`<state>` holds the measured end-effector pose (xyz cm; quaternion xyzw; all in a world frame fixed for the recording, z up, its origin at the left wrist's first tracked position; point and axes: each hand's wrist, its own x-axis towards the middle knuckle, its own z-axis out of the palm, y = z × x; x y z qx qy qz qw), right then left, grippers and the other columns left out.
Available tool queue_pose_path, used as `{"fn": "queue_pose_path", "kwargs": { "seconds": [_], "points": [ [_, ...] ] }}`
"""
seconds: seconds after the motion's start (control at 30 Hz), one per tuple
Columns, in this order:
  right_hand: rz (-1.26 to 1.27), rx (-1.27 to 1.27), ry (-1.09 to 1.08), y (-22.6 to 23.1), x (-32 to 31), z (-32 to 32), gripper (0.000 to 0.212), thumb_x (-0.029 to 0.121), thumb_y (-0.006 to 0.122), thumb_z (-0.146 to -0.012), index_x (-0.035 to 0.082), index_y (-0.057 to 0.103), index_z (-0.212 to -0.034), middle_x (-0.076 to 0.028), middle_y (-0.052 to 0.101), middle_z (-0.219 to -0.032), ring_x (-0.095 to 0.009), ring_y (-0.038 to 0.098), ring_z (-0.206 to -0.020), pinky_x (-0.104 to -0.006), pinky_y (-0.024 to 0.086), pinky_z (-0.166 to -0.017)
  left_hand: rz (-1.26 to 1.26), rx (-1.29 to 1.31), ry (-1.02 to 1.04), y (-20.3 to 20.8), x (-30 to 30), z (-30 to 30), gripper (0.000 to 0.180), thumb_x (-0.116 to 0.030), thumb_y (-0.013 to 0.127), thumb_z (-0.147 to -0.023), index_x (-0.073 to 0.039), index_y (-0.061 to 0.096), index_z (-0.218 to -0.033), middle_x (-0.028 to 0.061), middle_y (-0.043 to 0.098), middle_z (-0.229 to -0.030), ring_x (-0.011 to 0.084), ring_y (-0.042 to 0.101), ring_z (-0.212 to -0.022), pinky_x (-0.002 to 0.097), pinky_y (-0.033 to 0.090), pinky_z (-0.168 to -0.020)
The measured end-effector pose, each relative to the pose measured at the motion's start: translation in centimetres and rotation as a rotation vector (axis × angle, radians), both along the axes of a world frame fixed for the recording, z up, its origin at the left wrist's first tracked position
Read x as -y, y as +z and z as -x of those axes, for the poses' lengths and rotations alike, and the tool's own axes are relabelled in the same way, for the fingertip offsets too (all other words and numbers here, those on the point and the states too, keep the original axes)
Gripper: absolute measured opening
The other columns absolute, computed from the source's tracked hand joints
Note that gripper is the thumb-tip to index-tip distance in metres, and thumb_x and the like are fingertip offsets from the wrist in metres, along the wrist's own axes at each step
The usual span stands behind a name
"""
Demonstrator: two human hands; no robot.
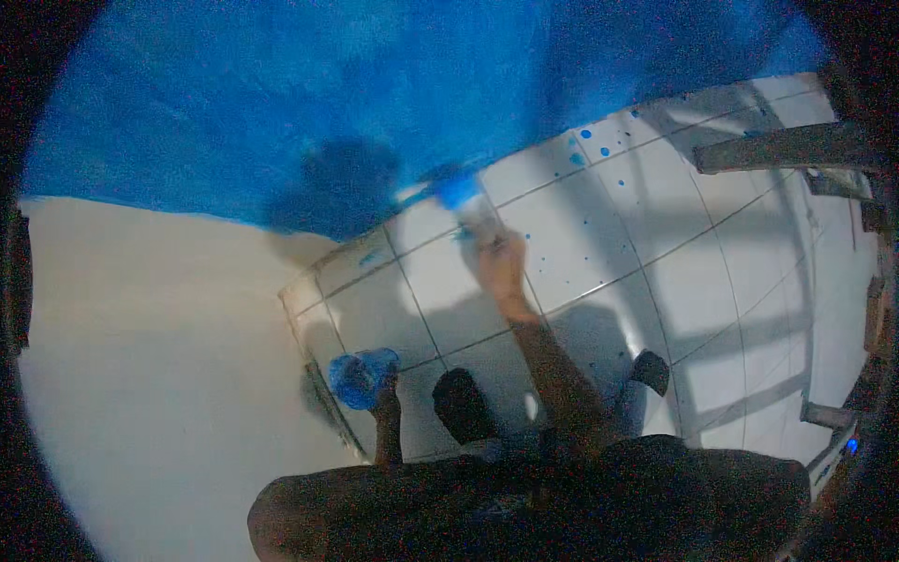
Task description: The person paints a wall using a paintbrush, repeatedly dipping the brush into a cup of paint and brushing the paint onto the wall.
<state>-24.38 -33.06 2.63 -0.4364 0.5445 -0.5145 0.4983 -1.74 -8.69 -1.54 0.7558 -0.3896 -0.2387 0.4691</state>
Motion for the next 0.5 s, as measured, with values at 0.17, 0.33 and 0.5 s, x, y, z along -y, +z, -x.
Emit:
{"fn": "queue_pose_path", "kwargs": {
  "seconds": [0.17,0.33,0.5],
  "points": [
    [0.074,-0.016,-0.333,-4.6,0.7,0.9,0.027,0.015,0.06,-0.085,-0.003,0.064,-0.104,-0.001,0.059,-0.072,-0.01,0.051,-0.063,-0.0304,0.04,-0.052,0.093,-0.093,0.082,1.1,1.0,3.6,0.056,-0.001,0.071,-0.075,-0.004,0.043,-0.124,0.0106,0.051,-0.119,0.0243,0.053,-0.103,0.0361,0.048,-0.087],
    [0.122,-0.078,0.089,-0.1,-2.1,-3.9,0.024,0.014,0.056,-0.086,-0.001,0.064,-0.102,-0.017,0.067,-0.088,-0.02,0.062,-0.076,-0.0321,0.047,-0.068,-0.071,-0.204,0.087,2.6,0.3,2.8,0.059,-0.001,0.071,-0.075,-0.003,0.041,-0.126,0.0125,0.049,-0.122,0.0264,0.052,-0.104,0.0378,0.046,-0.091],
    [-0.067,0.416,-0.658,0.7,0.7,-1.7,0.019,0.012,0.054,-0.09,-0.003,0.066,-0.093,-0.003,0.057,-0.065,-0.009,0.049,-0.056,-0.0264,0.041,-0.052,-0.004,-0.262,0.093,3.0,0.3,3.4,0.059,-0.001,0.071,-0.075,-0.003,0.041,-0.125,0.0129,0.049,-0.122,0.0269,0.052,-0.104,0.0383,0.046,-0.092]
  ]
}}
